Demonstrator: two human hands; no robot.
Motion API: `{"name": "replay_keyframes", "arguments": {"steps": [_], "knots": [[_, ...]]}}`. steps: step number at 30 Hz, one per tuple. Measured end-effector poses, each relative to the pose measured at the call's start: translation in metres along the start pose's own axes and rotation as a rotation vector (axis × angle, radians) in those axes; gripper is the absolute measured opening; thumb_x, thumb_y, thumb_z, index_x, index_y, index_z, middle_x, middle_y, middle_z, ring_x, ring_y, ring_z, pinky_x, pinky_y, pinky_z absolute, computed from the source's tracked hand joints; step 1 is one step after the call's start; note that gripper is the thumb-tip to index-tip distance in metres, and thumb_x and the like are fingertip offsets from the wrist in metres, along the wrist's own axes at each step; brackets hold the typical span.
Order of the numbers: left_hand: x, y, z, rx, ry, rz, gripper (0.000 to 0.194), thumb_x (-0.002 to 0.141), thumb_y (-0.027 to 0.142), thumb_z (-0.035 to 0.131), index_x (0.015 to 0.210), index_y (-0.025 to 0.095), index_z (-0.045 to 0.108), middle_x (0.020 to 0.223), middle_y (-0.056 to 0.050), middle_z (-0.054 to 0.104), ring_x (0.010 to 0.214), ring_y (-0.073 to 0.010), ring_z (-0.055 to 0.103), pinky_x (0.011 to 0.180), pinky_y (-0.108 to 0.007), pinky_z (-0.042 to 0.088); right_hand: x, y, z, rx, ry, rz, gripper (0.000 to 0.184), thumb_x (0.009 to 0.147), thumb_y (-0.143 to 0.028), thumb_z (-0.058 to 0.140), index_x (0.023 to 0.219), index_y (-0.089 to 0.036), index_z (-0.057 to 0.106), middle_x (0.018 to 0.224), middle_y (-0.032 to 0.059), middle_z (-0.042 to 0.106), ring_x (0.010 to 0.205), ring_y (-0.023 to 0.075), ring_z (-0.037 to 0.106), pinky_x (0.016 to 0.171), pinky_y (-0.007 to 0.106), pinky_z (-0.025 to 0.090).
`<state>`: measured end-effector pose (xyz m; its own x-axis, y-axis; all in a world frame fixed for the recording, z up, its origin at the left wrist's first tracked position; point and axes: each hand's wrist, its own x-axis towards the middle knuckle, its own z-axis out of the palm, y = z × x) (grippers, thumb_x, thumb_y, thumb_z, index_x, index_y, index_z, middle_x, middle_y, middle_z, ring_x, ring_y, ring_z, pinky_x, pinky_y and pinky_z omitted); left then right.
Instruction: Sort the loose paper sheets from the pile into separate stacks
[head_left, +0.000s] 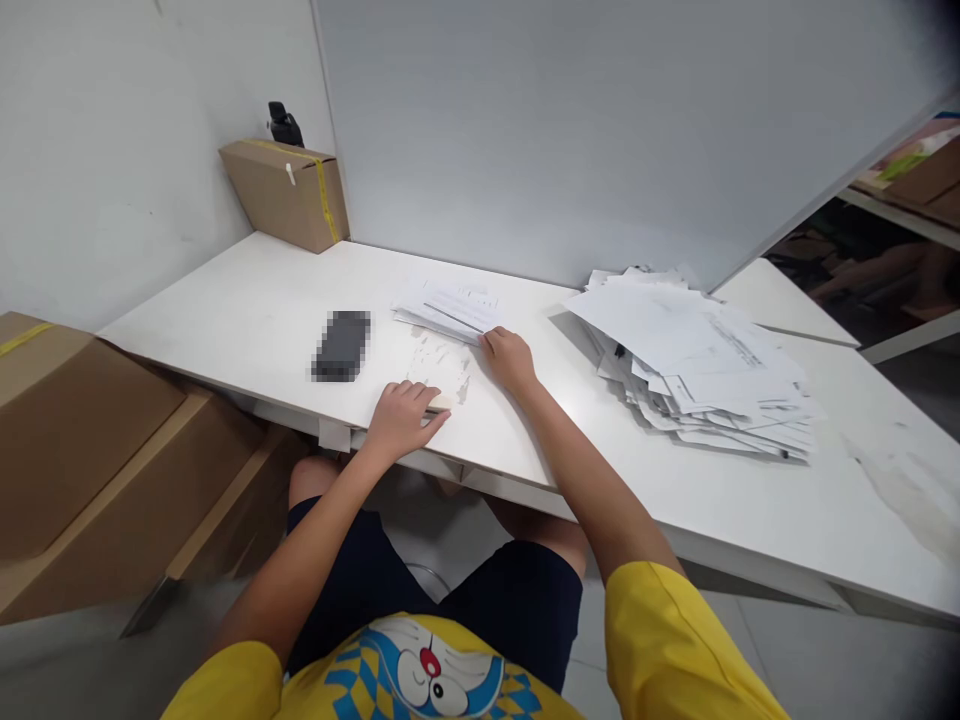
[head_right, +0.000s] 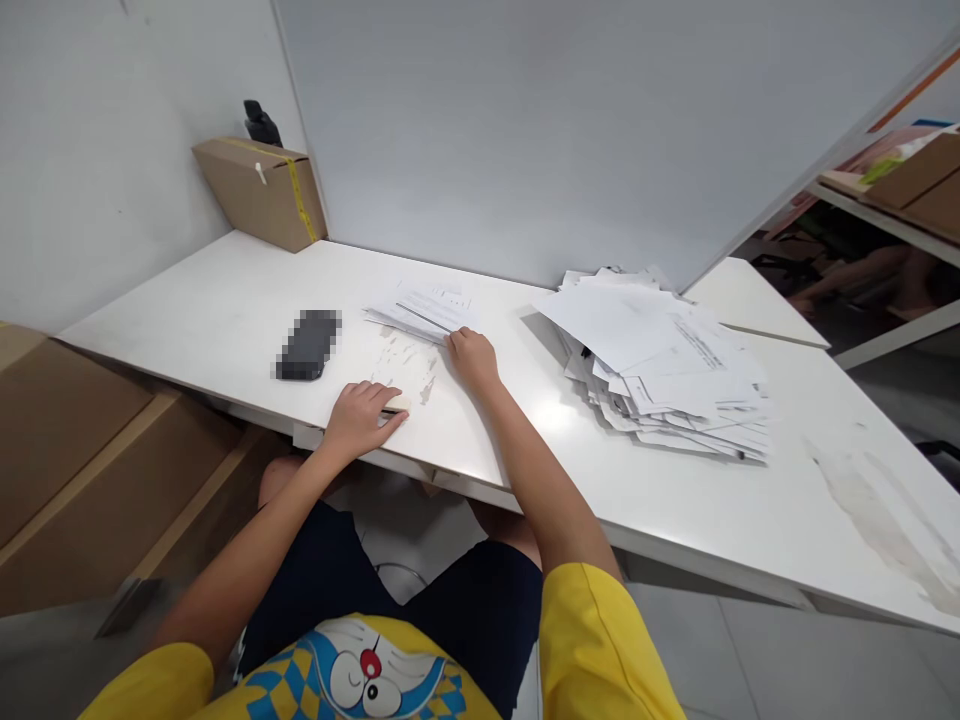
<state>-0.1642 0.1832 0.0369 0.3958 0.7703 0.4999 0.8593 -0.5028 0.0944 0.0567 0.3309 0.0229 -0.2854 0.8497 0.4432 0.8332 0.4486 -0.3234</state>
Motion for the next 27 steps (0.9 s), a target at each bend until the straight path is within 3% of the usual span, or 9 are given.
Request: {"name": "replay_keyframes", "arguments": {"steps": [6,9,11,13,16,19,27], "knots": [[0.000,0.000,0.000,-0.020,0.009,-0.010,0.036,0.096,0.044,0.050,0.112,0.017,0.066,0.096,-0.009,0.072,0.088,-0.0256,0.064,0.076,-0.038,0.043,-0.010,0.008,-0.017,0.472,0.346,0.243,0.031,0.098,-0.039,0.038,0.086,-0.021,0.060,0.088,0.0051,0.065,0.081,0.0190,0.064,0.076,0.032,0.046],[0.000,0.000,0.000,-0.030,0.006,-0.018,0.036,0.097,0.045,0.050,0.113,0.017,0.066,0.097,-0.009,0.073,0.089,-0.0255,0.064,0.078,-0.039,0.043,-0.012,0.016,-0.023,0.601,0.414,0.357,0.029,0.095,-0.040,0.040,0.091,-0.022,0.062,0.088,0.0044,0.068,0.086,0.0203,0.067,0.081,0.035,0.049],[0.000,0.001,0.001,-0.033,0.006,-0.023,0.037,0.096,0.045,0.050,0.114,0.017,0.066,0.097,-0.010,0.072,0.090,-0.0255,0.064,0.078,-0.039,0.044,-0.010,0.022,-0.020,0.560,0.379,0.362,0.030,0.092,-0.040,0.041,0.092,-0.021,0.064,0.092,0.0065,0.070,0.091,0.0226,0.066,0.086,0.039,0.049],[0.000,0.001,0.001,-0.026,0.009,-0.032,0.037,0.096,0.044,0.050,0.114,0.017,0.066,0.097,-0.010,0.072,0.090,-0.0260,0.064,0.078,-0.039,0.044,-0.002,0.027,-0.010,0.489,0.273,0.264,0.031,0.090,-0.037,0.043,0.101,-0.020,0.066,0.107,0.0104,0.071,0.102,0.0251,0.064,0.095,0.043,0.048],[0.001,0.002,0.001,-0.007,0.004,-0.039,0.036,0.096,0.044,0.051,0.113,0.016,0.066,0.096,-0.010,0.072,0.090,-0.0269,0.064,0.078,-0.040,0.044,0.015,0.030,0.005,0.371,0.045,0.086,0.042,0.084,-0.036,0.052,0.121,-0.017,0.062,0.135,0.0150,0.060,0.126,0.0289,0.054,0.110,0.047,0.040],[0.000,0.003,0.001,0.001,-0.003,-0.036,0.036,0.096,0.044,0.049,0.113,0.017,0.066,0.097,-0.010,0.072,0.090,-0.0267,0.064,0.077,-0.040,0.044,0.027,0.029,0.012,0.263,-0.094,0.075,0.056,0.081,-0.038,0.058,0.132,-0.013,0.055,0.144,0.0180,0.053,0.132,0.0317,0.049,0.113,0.047,0.038],[-0.001,0.004,0.001,-0.012,-0.003,-0.051,0.035,0.096,0.043,0.050,0.112,0.017,0.065,0.097,-0.010,0.071,0.090,-0.0257,0.063,0.077,-0.039,0.044,0.022,0.024,0.002,0.202,-0.106,0.089,0.046,0.088,-0.040,0.052,0.125,-0.015,0.060,0.135,0.0153,0.059,0.116,0.0314,0.059,0.098,0.043,0.047]]}}
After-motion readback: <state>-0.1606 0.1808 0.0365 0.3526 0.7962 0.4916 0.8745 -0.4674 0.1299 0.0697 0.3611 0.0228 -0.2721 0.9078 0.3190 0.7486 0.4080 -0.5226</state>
